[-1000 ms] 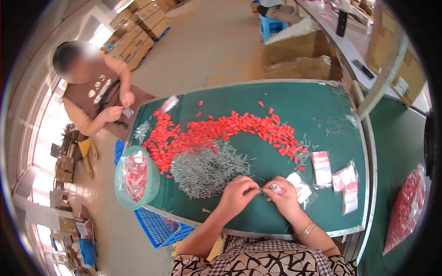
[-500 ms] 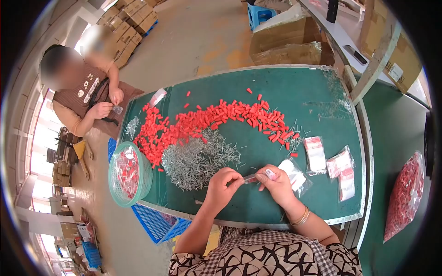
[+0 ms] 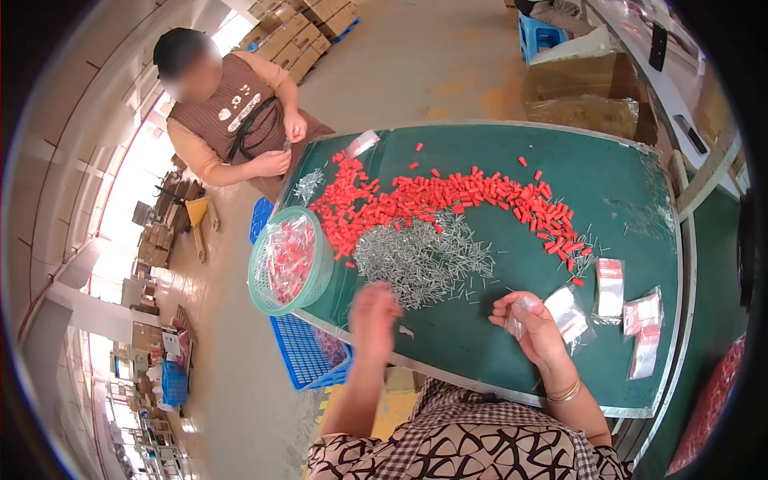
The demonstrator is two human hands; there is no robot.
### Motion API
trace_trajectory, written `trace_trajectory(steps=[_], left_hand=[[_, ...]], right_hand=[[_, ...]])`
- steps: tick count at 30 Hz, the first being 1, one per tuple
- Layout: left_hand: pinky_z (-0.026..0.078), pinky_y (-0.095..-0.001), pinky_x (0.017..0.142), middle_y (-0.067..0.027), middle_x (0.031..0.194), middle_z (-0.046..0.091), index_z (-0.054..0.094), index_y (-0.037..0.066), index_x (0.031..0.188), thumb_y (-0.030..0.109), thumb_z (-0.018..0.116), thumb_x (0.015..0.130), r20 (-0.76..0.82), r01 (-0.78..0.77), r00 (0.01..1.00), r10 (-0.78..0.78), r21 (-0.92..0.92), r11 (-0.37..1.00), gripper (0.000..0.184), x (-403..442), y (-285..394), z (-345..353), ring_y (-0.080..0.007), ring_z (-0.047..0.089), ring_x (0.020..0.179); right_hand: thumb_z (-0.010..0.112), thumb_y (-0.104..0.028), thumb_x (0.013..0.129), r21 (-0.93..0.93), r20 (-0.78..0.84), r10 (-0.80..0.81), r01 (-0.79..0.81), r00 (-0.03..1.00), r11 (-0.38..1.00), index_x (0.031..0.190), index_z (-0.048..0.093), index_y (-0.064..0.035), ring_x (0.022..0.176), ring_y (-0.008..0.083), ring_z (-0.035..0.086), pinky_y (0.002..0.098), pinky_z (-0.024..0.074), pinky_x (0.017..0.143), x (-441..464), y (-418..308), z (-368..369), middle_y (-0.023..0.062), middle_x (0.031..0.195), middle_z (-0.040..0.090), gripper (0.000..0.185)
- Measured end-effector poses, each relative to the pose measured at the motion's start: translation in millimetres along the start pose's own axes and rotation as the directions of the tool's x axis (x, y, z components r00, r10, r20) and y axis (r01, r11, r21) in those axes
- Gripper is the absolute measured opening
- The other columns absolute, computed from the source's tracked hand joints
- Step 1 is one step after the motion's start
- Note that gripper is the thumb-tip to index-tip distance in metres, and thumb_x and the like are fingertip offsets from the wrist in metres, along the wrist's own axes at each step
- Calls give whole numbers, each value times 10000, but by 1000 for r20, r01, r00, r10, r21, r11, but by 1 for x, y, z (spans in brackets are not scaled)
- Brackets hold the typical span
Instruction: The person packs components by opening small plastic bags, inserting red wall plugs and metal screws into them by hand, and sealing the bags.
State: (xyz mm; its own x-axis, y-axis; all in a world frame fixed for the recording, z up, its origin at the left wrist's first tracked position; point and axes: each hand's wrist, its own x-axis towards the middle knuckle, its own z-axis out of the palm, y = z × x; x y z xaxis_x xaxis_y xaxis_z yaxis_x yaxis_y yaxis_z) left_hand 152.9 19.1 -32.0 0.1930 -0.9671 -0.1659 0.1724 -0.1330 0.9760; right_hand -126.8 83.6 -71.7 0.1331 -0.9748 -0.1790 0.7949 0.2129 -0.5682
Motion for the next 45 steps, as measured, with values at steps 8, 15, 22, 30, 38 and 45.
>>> trace_trajectory(steps=[8,15,22,30,38,45], left_hand=[[506,-268,702,-83,918,657,629,2,1093,80,674,856,606,-360,795,2,470,806,253,-57,-48,117,-142,628,811],[485,-238,602,-45,767,656,672,-16,992,88,591,937,531,-211,846,-47,416,885,142,-51,-48,122,-92,604,663],[447,-224,569,-42,832,607,647,-38,928,50,595,927,482,-212,876,23,343,915,102,-46,-52,124,-83,556,629],[437,-220,554,-37,820,610,651,-12,892,-18,639,870,498,-445,839,221,392,805,26,-45,-50,124,-79,550,622],[465,-236,550,-52,809,617,619,5,919,26,610,907,406,-469,859,312,378,798,27,-35,-45,117,-99,581,636],[459,-237,538,-56,805,608,561,16,929,83,540,963,303,-132,949,89,125,983,78,-29,-39,114,-107,550,583]], right_hand=[[584,-143,956,37,36,-55,53,998,998,1105,608,-27,1098,237,581,391,459,972,0,11,-1,151,1261,583,190],[586,-135,951,264,25,-46,38,999,964,1125,606,-39,1114,258,577,393,475,926,0,8,-5,168,1277,583,199],[574,-132,962,324,-57,-51,66,997,944,1133,605,-46,1149,262,578,413,464,987,3,8,-10,156,1241,604,193],[538,-109,977,327,-59,-21,39,998,944,1135,578,-31,1146,276,586,464,467,1010,4,4,-13,162,1206,613,181],[512,-76,982,266,-216,51,8,975,964,1132,580,-37,844,192,632,376,555,783,2,0,-11,103,1005,651,169],[611,-135,950,-248,-163,-136,93,977,964,961,557,-71,610,67,392,230,339,530,-2,-1,-7,-38,720,454,84]])
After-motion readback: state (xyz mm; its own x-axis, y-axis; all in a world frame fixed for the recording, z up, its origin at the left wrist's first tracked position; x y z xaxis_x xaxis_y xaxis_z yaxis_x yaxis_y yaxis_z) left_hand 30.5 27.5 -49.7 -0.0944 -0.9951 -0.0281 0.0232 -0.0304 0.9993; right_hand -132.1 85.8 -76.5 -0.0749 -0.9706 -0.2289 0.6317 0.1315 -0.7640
